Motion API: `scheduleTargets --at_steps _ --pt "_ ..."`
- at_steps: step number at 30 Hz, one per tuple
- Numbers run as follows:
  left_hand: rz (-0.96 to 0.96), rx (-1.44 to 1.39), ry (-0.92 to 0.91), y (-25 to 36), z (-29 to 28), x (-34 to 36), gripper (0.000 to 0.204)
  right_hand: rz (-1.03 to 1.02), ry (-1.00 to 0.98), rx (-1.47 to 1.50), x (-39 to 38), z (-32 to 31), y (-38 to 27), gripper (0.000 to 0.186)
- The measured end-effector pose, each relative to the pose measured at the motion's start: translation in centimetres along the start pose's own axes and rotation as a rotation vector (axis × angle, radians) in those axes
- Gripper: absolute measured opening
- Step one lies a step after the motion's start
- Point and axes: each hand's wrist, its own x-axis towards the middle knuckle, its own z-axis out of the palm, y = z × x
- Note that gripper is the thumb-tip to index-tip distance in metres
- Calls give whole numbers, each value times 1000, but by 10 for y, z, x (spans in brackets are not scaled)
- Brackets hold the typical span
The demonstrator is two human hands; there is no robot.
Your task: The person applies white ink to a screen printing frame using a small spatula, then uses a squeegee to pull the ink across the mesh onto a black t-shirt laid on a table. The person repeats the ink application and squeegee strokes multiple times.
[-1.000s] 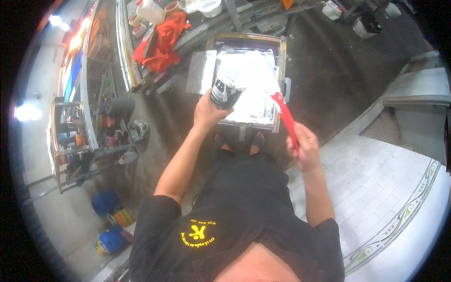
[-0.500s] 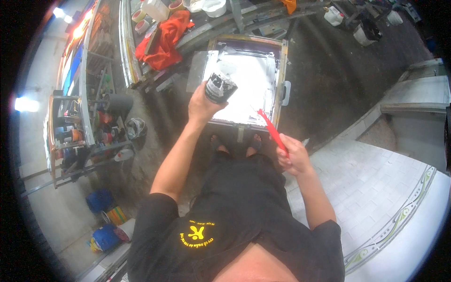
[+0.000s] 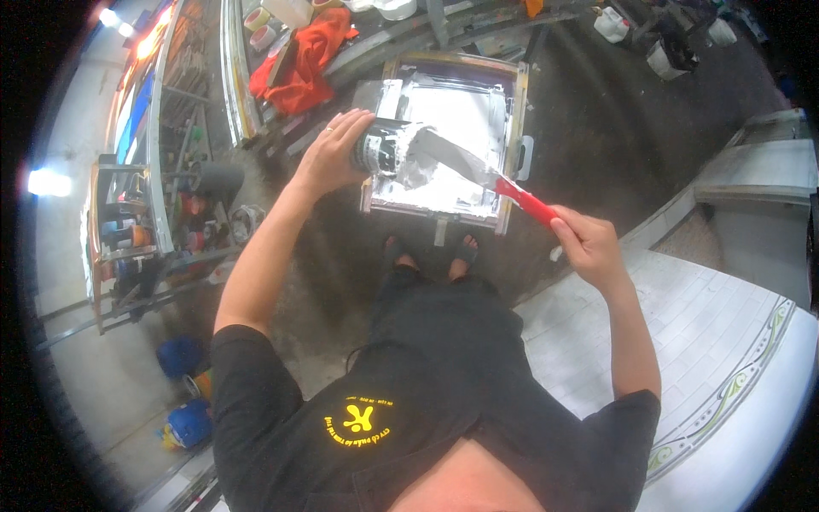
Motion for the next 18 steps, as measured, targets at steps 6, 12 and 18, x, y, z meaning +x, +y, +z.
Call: scheduleTargets --at_steps 6,12,18 --pt "159 42 -80 9 -25 12 110 -164 -39 -223 12 20 -10 27" --pt "122 137 -71 3 -35 18 109 486 -476 554 17 34 1 34" --pt "29 114 78 -5 -21 -8 108 863 -642 1518 -8 63 34 41"
